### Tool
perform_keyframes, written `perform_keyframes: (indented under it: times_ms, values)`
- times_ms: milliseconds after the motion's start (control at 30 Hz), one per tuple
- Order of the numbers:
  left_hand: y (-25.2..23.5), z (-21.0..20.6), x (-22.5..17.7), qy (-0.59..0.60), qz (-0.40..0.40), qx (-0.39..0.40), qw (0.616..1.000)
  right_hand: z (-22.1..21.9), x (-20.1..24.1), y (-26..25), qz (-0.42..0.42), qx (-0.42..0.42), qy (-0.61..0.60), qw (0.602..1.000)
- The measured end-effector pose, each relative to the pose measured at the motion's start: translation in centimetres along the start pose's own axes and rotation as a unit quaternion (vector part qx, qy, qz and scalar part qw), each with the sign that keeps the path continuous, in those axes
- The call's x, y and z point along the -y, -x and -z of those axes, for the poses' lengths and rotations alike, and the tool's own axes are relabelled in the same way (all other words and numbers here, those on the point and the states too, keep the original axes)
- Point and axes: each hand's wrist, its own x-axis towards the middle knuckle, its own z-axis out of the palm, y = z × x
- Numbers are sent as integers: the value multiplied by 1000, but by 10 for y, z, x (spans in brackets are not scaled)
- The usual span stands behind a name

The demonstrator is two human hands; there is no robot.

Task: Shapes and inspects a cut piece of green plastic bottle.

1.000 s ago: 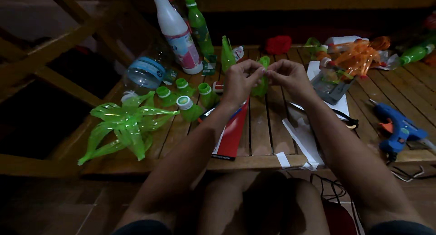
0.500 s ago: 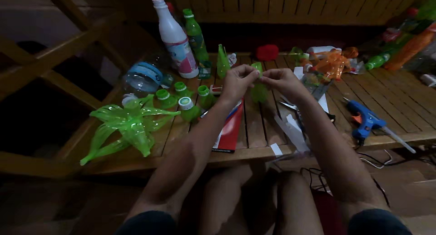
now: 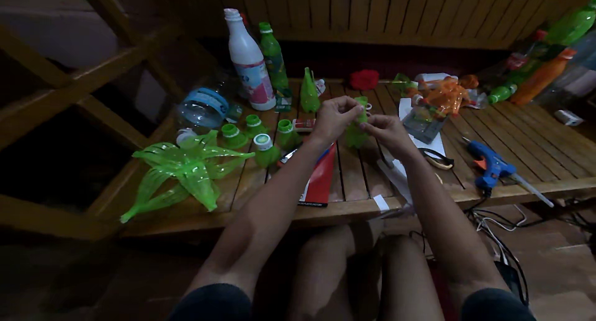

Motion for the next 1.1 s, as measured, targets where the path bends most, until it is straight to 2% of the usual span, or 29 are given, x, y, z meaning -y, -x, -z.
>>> perform_keyframes:
  times_ms: [200, 433, 600, 900, 1100]
  values:
    - [2, 0, -1, -42, -36, 10, 998, 1, 1, 2, 2, 0, -3, 1000]
    - [2, -2, 0, -31, -39, 7, 999, -5, 0, 0, 28, -64, -26, 997]
    - [3, -3, 0, -42, -28, 16, 999, -5, -3, -2, 52, -76, -17, 996]
    - [6, -4, -7, -2, 26, 17, 1000, -1, -4, -1, 48, -50, 24, 997]
    - [5, -4, -6, -18, 11, 12, 1000, -1, -4, 1, 60, -40, 18, 997]
